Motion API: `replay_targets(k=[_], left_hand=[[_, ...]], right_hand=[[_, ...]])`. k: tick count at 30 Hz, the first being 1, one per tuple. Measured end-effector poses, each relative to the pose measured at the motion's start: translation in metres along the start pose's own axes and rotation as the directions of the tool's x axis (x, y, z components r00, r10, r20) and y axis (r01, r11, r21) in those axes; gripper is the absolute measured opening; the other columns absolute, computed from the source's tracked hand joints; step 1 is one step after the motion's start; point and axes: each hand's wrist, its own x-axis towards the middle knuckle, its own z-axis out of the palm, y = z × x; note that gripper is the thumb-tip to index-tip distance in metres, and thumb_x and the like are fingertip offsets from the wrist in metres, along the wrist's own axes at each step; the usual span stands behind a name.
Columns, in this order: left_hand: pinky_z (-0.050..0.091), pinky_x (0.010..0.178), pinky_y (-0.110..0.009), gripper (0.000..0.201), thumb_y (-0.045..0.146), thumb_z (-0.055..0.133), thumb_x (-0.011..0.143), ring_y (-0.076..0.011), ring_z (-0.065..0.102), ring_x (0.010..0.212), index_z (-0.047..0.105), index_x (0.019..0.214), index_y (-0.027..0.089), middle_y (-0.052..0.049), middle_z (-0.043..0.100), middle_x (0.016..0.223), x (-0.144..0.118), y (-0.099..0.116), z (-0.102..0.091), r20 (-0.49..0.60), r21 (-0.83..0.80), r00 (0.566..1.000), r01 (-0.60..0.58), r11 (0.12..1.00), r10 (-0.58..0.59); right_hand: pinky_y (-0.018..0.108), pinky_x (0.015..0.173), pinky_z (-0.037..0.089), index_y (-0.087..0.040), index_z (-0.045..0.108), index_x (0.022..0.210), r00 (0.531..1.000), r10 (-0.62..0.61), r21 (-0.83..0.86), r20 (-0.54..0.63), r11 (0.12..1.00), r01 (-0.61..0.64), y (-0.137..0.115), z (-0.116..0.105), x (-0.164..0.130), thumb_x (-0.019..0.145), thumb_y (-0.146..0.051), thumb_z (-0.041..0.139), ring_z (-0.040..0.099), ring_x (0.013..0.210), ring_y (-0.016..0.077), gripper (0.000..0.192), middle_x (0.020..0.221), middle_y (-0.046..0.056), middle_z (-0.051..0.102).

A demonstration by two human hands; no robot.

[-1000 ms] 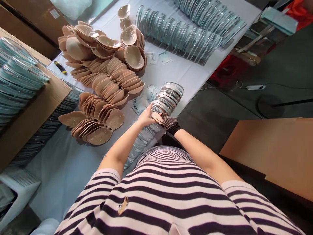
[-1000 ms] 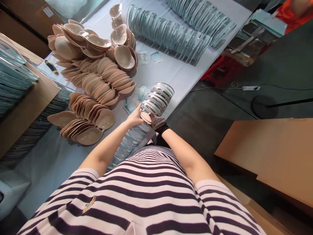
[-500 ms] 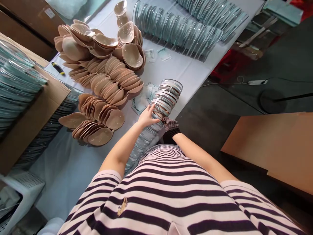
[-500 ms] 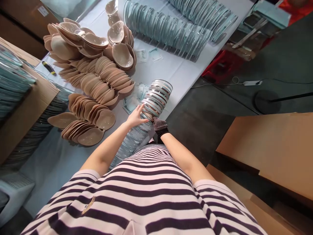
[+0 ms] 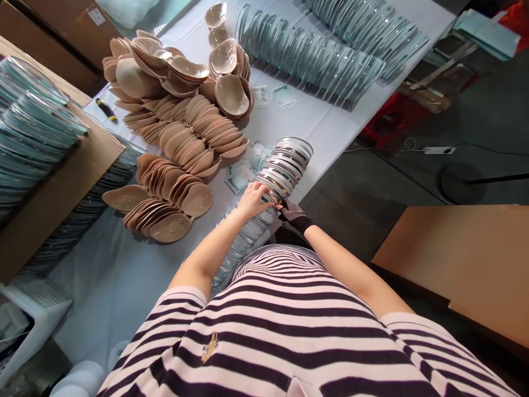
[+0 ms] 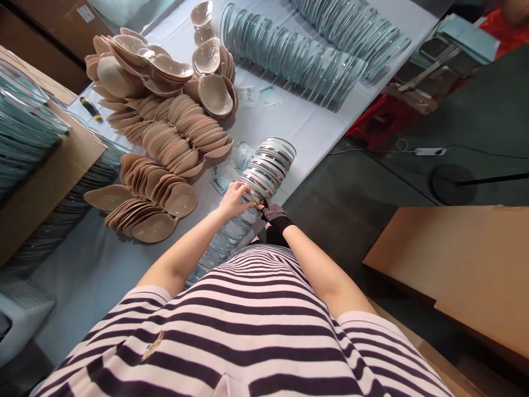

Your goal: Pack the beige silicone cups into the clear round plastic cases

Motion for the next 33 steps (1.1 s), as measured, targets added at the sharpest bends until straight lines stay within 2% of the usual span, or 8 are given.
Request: replay_targets(k=[5, 9, 12, 21, 24, 27, 31, 33], left_hand=[[0.046, 0.098, -0.041, 0.024, 0.035, 0.078, 0.079, -0.0263, 0.051, 0.112, 0.066, 0.095, 0.022, -0.009, 0.058, 0.113, -0.001, 0.002, -0.002, 0.004, 0.016, 0.999, -0.037, 0.999, 0.037], [0.044, 0.1, -0.04, 0.015, 0.037, 0.071, 0.085, -0.0235, 0.054, 0.106, 0.068, 0.089, 0.022, -0.008, 0.061, 0.104, -0.001, 0.004, -0.005, 0.031, 0.006, 0.989, -0.147, 0.989, 0.147], [0.043, 0.101, -0.039, 0.015, 0.037, 0.066, 0.088, -0.0219, 0.057, 0.103, 0.066, 0.087, 0.022, -0.006, 0.065, 0.097, 0.001, 0.004, -0.007, 0.076, -0.018, 0.974, -0.211, 0.977, 0.211], [0.045, 0.098, -0.042, 0.018, 0.034, 0.068, 0.085, -0.0257, 0.057, 0.103, 0.064, 0.097, 0.021, -0.009, 0.065, 0.101, 0.004, 0.005, -0.009, 0.103, 0.078, 0.977, -0.195, 0.978, 0.187], [0.047, 0.095, -0.039, 0.021, 0.037, 0.068, 0.086, -0.0249, 0.056, 0.108, 0.067, 0.102, 0.023, -0.01, 0.061, 0.111, 0.002, 0.006, -0.004, 0.046, 0.11, 0.99, -0.137, 0.984, 0.132], [0.048, 0.094, -0.039, 0.022, 0.043, 0.068, 0.086, -0.0252, 0.057, 0.107, 0.072, 0.093, 0.022, -0.01, 0.062, 0.109, 0.009, 0.013, 0.002, 0.034, 0.129, 0.996, -0.081, 0.988, 0.077], [0.047, 0.09, -0.037, 0.027, 0.039, 0.061, 0.091, -0.0239, 0.06, 0.098, 0.073, 0.079, 0.018, -0.01, 0.066, 0.094, 0.023, 0.019, -0.003, 0.085, 0.044, 0.995, -0.061, 0.997, 0.057], [0.048, 0.087, -0.031, 0.025, 0.032, 0.053, 0.096, -0.0195, 0.062, 0.096, 0.073, 0.088, 0.019, -0.008, 0.068, 0.097, 0.015, 0.008, -0.018, -0.006, -0.06, 1.0, -0.015, 0.998, 0.015]], right_hand=[[0.024, 0.057, 0.05, -0.023, 0.053, 0.095, 0.999, -0.027, 0.075, 0.02, 0.997, 0.026, 0.003, 0.006, 0.001, 0.089, -0.035, 0.054, 0.064, 0.056, 0.0132, 0.014, 0.079, -0.001, 0.066], [0.031, 0.069, 0.05, -0.023, 0.051, 0.081, 0.951, -0.051, 0.032, -0.304, 0.997, 0.064, 0.0, 0.022, 0.003, 0.083, -0.042, 0.057, 0.061, 0.065, 0.0171, 0.02, 0.077, 0.0, 0.064], [0.032, 0.075, 0.049, -0.024, 0.05, 0.075, 0.919, -0.07, 0.035, -0.389, 0.995, 0.09, -0.003, 0.028, 0.006, 0.078, -0.043, 0.059, 0.059, 0.073, 0.0189, 0.021, 0.077, 0.002, 0.065], [0.026, 0.062, 0.047, -0.019, 0.063, 0.095, 0.996, -0.05, 0.09, 0.078, 0.995, 0.043, -0.016, -0.01, -0.009, 0.092, -0.046, 0.048, 0.059, 0.061, 0.0148, 0.031, 0.074, 0.002, 0.066], [0.026, 0.071, 0.048, -0.019, 0.066, 0.096, 0.997, -0.062, -0.293, 0.049, 0.953, 0.074, -0.032, -0.015, -0.012, 0.091, -0.043, 0.055, 0.066, 0.077, 0.018, 0.027, 0.091, 0.007, 0.072], [0.028, 0.074, 0.046, -0.019, 0.069, 0.096, 0.987, -0.16, -0.61, 0.013, 0.781, 0.134, -0.046, -0.017, -0.008, 0.09, -0.038, 0.057, 0.067, 0.089, 0.0229, 0.024, 0.101, 0.011, 0.074], [0.027, 0.071, 0.045, -0.02, 0.072, 0.093, 0.974, -0.205, -0.595, 0.102, 0.772, 0.225, -0.053, -0.027, 0.002, 0.089, -0.031, 0.054, 0.067, 0.086, 0.0224, 0.022, 0.093, 0.008, 0.075], [0.028, 0.07, 0.046, -0.021, 0.073, 0.088, 0.97, -0.206, -0.584, 0.132, 0.774, 0.244, -0.053, -0.034, 0.006, 0.088, -0.033, 0.053, 0.067, 0.084, 0.0221, 0.023, 0.089, 0.006, 0.075]])
